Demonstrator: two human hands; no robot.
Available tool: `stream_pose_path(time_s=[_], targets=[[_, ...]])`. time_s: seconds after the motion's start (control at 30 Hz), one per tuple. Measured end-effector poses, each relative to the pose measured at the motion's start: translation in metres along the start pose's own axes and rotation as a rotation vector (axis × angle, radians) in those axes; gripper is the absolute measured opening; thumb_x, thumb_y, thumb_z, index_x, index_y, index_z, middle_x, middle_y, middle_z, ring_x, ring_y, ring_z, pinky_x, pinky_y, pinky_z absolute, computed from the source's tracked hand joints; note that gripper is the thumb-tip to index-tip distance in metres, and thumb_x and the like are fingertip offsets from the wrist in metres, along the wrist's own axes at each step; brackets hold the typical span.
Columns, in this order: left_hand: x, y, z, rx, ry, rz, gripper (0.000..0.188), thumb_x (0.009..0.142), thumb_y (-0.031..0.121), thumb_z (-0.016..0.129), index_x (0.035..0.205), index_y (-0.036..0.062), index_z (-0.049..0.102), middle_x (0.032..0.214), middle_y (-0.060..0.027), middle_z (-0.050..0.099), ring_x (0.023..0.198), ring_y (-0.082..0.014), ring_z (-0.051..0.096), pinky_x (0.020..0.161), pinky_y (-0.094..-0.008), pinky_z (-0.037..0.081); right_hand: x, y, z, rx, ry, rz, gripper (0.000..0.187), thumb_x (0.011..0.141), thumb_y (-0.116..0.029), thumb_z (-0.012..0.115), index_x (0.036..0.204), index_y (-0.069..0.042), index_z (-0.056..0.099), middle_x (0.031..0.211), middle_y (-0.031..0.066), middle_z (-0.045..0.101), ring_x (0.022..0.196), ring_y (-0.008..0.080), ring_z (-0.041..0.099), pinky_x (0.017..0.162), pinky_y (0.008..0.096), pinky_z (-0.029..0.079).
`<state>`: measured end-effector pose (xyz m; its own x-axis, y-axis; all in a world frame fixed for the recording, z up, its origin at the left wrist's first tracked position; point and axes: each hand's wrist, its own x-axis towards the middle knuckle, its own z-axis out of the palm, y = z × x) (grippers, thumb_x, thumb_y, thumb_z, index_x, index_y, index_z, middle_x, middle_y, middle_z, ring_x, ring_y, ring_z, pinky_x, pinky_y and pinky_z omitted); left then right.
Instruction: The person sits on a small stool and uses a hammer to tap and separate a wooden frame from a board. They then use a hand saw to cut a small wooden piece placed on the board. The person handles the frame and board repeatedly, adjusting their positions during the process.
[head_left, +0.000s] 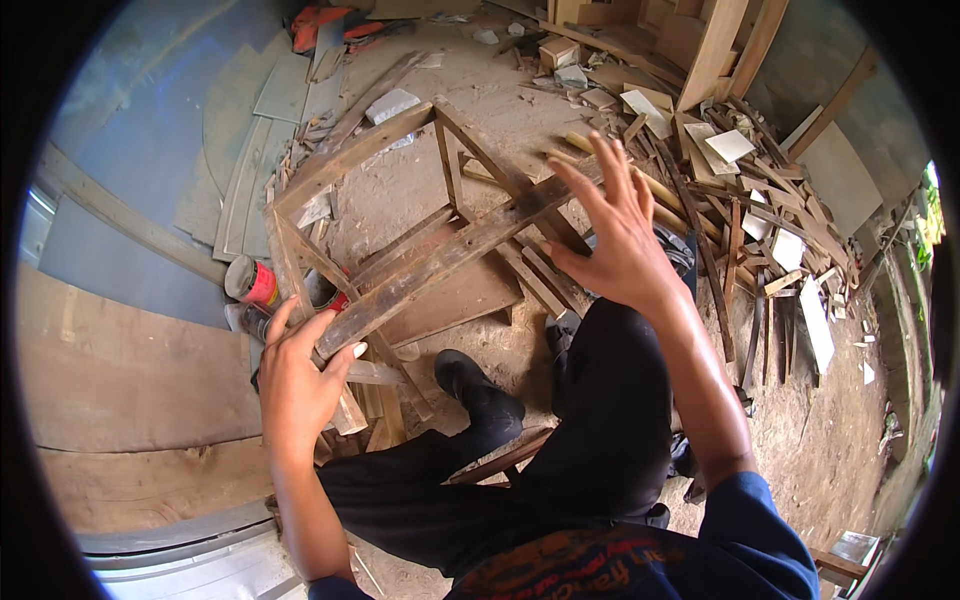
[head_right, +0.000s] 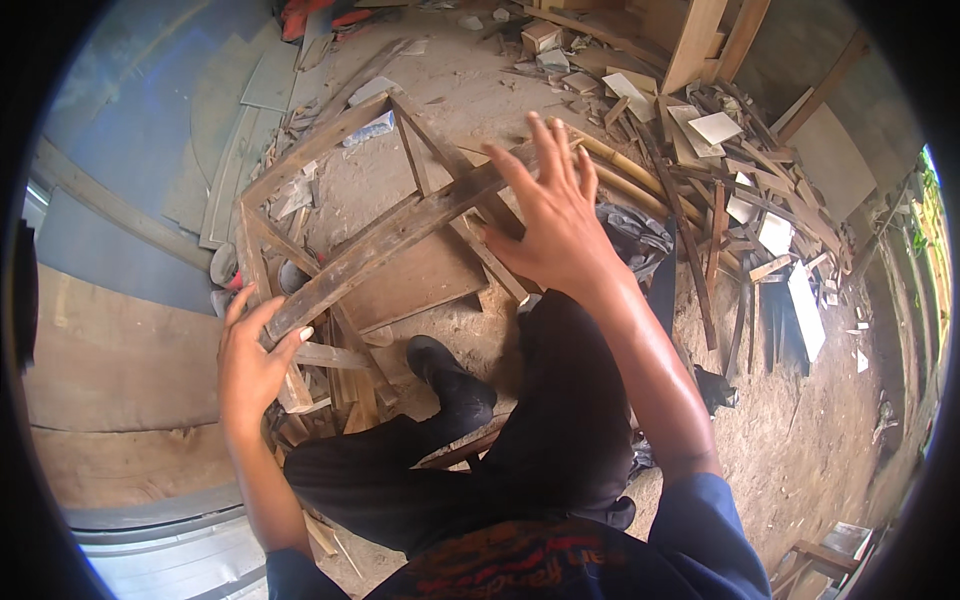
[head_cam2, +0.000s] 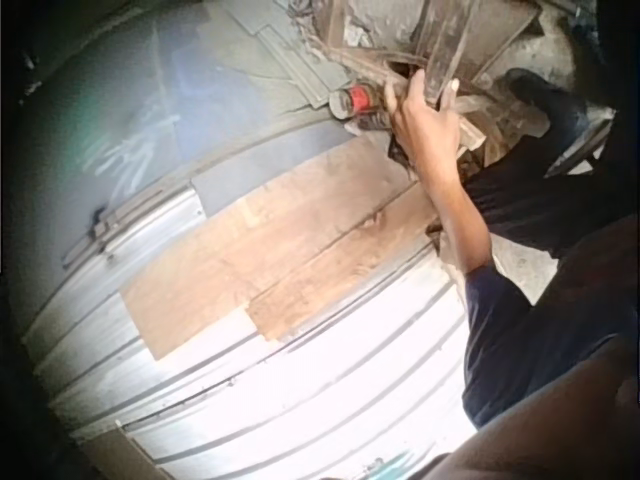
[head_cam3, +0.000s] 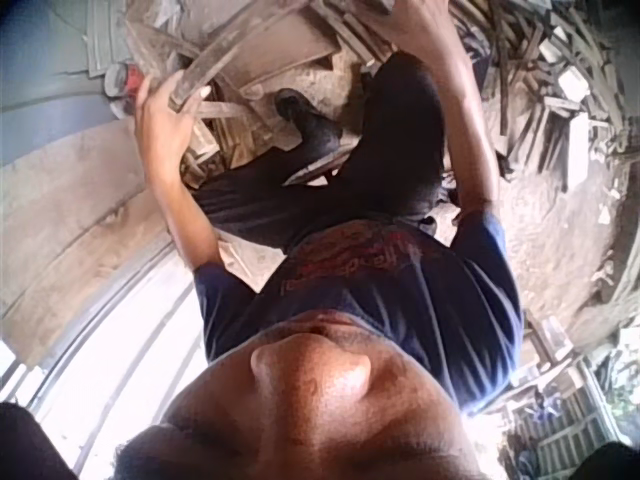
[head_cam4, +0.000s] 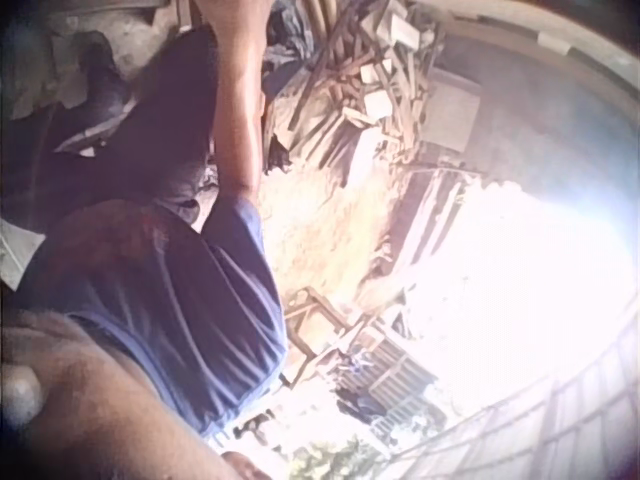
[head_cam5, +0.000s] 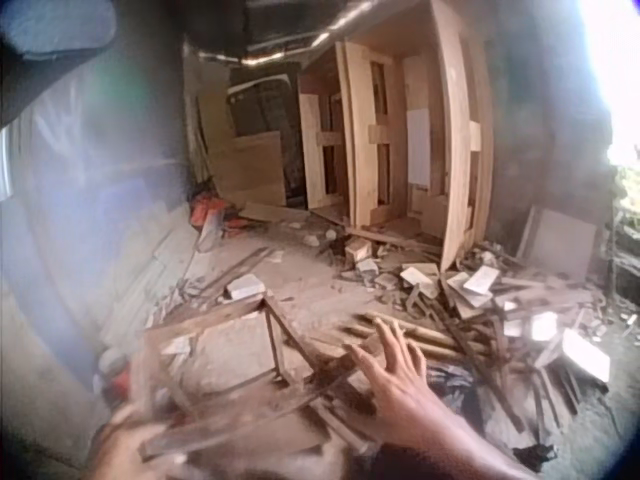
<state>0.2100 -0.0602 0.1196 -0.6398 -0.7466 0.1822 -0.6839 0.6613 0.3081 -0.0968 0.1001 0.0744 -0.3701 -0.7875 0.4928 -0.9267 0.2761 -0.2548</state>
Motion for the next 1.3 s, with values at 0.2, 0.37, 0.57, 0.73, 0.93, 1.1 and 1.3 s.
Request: stream_pose_path(time_s=[0.2, 0.37, 0.57, 0.73, 0.93, 1.1, 1.3], targets=[[0.005, 0.0, 0.003, -0.039, 0.031, -0.011, 0.044, 0.074, 0.01, 0.082, 0.115, 0.001, 0.07, 0.12, -0.0174, 0.069, 0.135, -0.0306, 0.047, 0.105, -0.0422, 0.043, 0.009, 0.011, 0.015, 0.076, -0.101, 0.019, 0.077, 0.078, -0.022, 0.074, 0.148, -0.02, 0.043, 0.157, 0.0267, 0.026, 0.15, 0.045, 0.016, 0.119, 0.0625, 0.013], [0.003, -0.006, 0.009, -0.053, 0.049, -0.027, 0.044, 0.073, 0.01, 0.083, 0.115, 0.0009, 0.07, 0.121, -0.0174, 0.068, 0.136, -0.0299, 0.047, 0.105, -0.0414, 0.043, 0.01, 0.017, 0.017, 0.148, -0.083, -0.001, 0.076, 0.077, -0.02, 0.075, 0.147, -0.021, 0.044, 0.155, 0.0235, 0.03, 0.15, 0.0436, 0.02, 0.118, 0.0629, 0.018], [0.003, -0.008, 0.01, -0.094, 0.047, -0.008, 0.044, 0.073, 0.01, 0.083, 0.115, 0.0001, 0.07, 0.117, -0.0167, 0.07, 0.136, -0.0284, 0.046, 0.106, -0.0408, 0.042, 0.012, 0.024, 0.013, 0.182, -0.096, -0.015, 0.076, 0.077, -0.019, 0.073, 0.148, -0.018, 0.045, 0.154, 0.0203, 0.035, 0.15, 0.039, 0.022, 0.115, 0.0611, 0.023], [0.002, -0.011, 0.008, -0.09, 0.044, 0.021, 0.044, 0.073, 0.009, 0.082, 0.115, -0.001, 0.07, 0.113, -0.0165, 0.071, 0.137, -0.0285, 0.046, 0.107, -0.0399, 0.041, 0.012, 0.021, 0.009, 0.138, -0.139, 0.001, 0.077, 0.078, -0.017, 0.072, 0.15, -0.019, 0.044, 0.158, 0.0158, 0.033, 0.151, 0.0339, 0.022, 0.116, 0.0548, 0.025], [0.004, -0.009, 0.01, -0.105, 0.046, 0.036, 0.044, 0.073, 0.007, 0.082, 0.114, -0.0016, 0.071, 0.114, -0.0168, 0.071, 0.137, -0.0288, 0.046, 0.107, -0.04, 0.041, 0.013, 0.026, 0.007, 0.12, -0.151, -0.026, 0.077, 0.078, -0.02, 0.072, 0.15, -0.02, 0.044, 0.159, 0.0157, 0.033, 0.151, 0.0344, 0.022, 0.116, 0.0571, 0.025], [0.004, -0.01, 0.013, -0.13, 0.056, 0.009, 0.044, 0.072, 0.006, 0.082, 0.113, -0.0015, 0.071, 0.117, -0.017, 0.07, 0.136, -0.0287, 0.046, 0.106, -0.0401, 0.042, 0.015, 0.028, 0.003, 0.07, -0.202, -0.045, 0.076, 0.081, -0.022, 0.072, 0.151, -0.021, 0.043, 0.159, 0.0163, 0.032, 0.151, 0.0353, 0.022, 0.116, 0.0609, 0.022], [0.003, -0.027, 0.018, -0.153, 0.057, 0.004, 0.047, 0.071, 0.011, 0.085, 0.114, 0.0022, 0.071, 0.116, -0.0163, 0.07, 0.137, -0.0292, 0.046, 0.107, -0.0402, 0.041, 0.014, 0.031, 0.008, 0.035, -0.138, -0.109, 0.072, 0.083, -0.027, 0.071, 0.15, -0.018, 0.044, 0.154, 0.024, 0.036, 0.149, 0.0411, 0.023, 0.113, 0.0655, 0.022]])
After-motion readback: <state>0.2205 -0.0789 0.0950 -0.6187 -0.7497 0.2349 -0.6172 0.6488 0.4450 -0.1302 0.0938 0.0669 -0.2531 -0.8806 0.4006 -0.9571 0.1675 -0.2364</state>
